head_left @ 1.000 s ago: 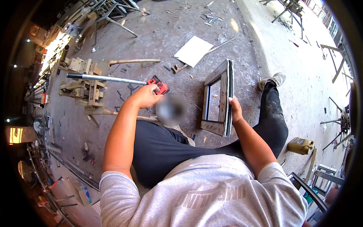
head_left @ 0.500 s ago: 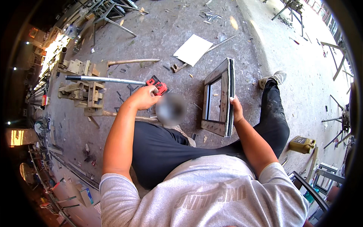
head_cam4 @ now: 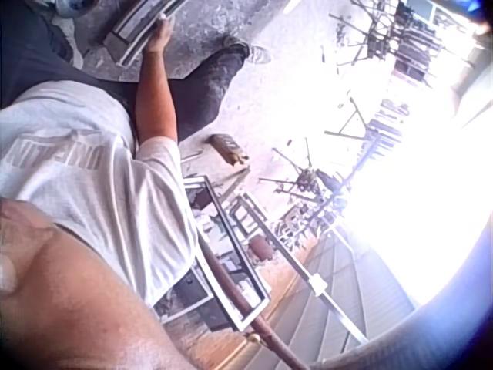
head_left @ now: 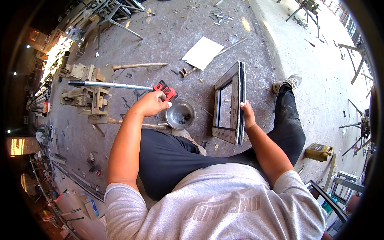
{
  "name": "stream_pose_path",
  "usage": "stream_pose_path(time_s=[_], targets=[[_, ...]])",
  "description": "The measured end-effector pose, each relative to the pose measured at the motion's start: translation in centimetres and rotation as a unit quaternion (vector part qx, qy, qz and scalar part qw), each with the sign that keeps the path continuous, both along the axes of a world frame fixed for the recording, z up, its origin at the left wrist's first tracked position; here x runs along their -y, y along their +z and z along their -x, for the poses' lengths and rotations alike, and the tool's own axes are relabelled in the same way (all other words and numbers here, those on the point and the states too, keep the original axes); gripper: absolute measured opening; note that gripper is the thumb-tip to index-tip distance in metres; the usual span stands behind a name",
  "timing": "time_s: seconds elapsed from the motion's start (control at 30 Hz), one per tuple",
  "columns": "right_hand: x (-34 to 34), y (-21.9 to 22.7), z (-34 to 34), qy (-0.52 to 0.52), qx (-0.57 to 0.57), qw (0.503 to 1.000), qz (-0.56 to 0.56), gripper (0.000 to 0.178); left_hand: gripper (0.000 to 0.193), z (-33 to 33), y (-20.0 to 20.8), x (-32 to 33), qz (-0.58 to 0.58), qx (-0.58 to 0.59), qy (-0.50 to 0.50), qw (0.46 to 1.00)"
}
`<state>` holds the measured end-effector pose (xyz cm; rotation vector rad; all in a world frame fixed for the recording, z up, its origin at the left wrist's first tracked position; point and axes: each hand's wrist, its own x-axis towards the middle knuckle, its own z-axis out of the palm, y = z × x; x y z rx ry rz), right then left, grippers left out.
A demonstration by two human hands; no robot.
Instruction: The person assembles a square metal frame by joining four metal profiles on the floor. They use a cordless drill to drive screws into the corners to secure the pieces together.
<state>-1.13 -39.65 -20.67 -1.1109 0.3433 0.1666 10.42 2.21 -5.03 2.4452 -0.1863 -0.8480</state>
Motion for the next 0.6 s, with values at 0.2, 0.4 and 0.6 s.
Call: stream_pose_path(time_s=[0.2,0.4,0.6], targets=[[0.1,-0.2,0.0,0.003,-0.001,1.000,-0.001,0.045,0.042,0.2,0.4,-0.1,-0.008,-0.001,0.002,1.000],[-0.3,0.9,0.1,0.005,0.009,1.000,0.009,0.045,0.042,0.2,-0.3,-0.7,0.004,0.010,0.005,1.000],[-0.3,-0.1,-0.1,-0.008,0.019,0.999,0.025,0.035,0.045,0.2,-0.2,-0.6,-0.006,0.036,0.001,0.999]])
